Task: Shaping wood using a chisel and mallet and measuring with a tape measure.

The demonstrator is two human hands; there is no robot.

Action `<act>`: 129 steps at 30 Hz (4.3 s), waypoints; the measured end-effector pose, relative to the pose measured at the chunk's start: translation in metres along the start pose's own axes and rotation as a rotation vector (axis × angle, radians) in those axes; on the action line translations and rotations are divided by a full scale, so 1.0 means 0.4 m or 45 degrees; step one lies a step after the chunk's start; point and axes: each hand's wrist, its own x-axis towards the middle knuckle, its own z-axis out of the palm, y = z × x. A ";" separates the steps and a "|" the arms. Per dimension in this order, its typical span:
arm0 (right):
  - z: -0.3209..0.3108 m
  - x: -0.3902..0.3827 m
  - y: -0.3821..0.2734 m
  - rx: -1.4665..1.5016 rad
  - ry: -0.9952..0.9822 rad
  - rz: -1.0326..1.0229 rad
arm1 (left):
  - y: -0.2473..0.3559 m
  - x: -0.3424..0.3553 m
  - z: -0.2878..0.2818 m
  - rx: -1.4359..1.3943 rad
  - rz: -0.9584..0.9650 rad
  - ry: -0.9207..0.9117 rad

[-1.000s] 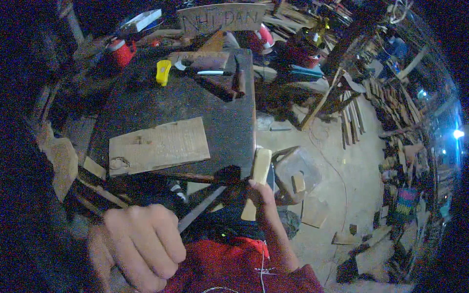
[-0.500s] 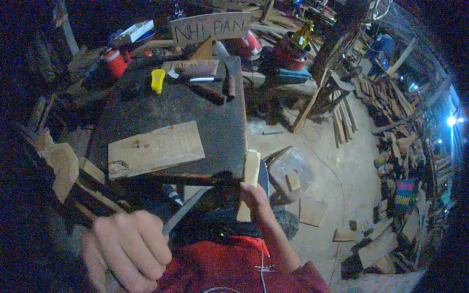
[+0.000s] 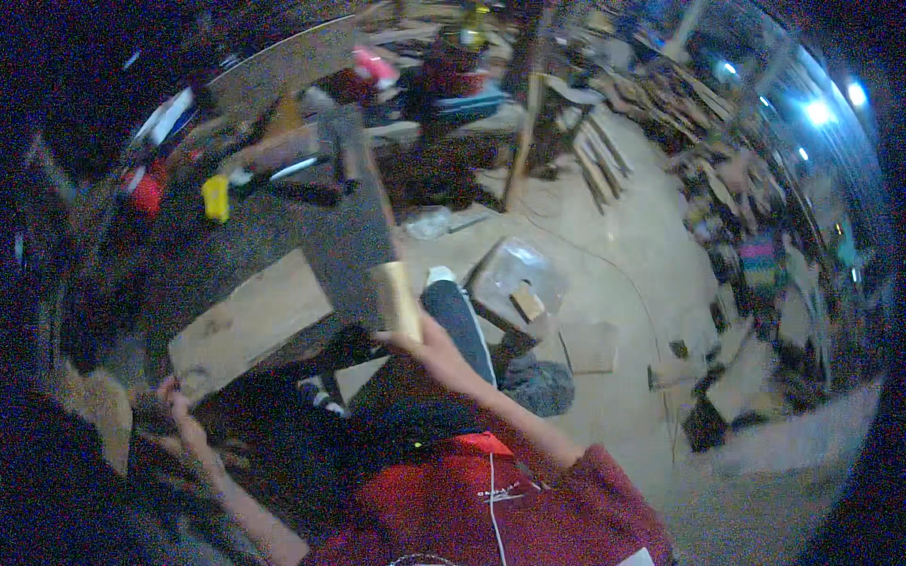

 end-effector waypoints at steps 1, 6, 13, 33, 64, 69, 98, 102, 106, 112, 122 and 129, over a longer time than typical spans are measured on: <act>0.016 0.007 -0.007 -0.083 0.038 -0.027 | -0.017 -0.010 -0.013 0.292 -0.042 0.141; 0.012 0.069 0.030 -0.332 0.041 -0.393 | -0.181 -0.033 -0.056 0.660 -0.419 0.626; 0.077 0.101 0.052 -0.109 -0.208 -0.240 | -0.321 -0.012 -0.141 0.581 -0.355 0.305; 0.096 0.100 0.031 0.047 -0.389 -0.025 | -0.167 -0.037 -0.054 -0.134 -0.662 0.642; -0.166 -0.021 0.000 0.203 0.406 0.196 | 0.070 -0.017 0.347 0.571 0.656 -0.215; -0.188 -0.014 0.021 0.366 0.430 0.190 | 0.066 -0.016 0.523 0.395 0.848 -0.897; -0.314 -0.018 0.117 0.179 0.858 0.338 | -0.095 0.191 0.905 0.246 1.623 -1.164; -0.297 -0.009 0.108 0.095 0.826 0.316 | -0.099 0.191 0.909 0.115 1.642 -1.068; -0.307 -0.020 0.114 0.281 0.835 0.377 | -0.107 0.173 0.898 0.090 1.642 -0.997; -0.473 -0.154 0.260 0.512 0.902 0.209 | -0.101 0.172 0.899 0.141 1.546 -1.202; -0.310 -0.148 0.219 0.015 1.007 -0.172 | -0.109 0.167 0.895 0.276 1.615 -1.253; -0.299 -0.171 0.178 -0.268 1.163 -0.193 | -0.093 0.166 0.907 0.254 1.559 -1.207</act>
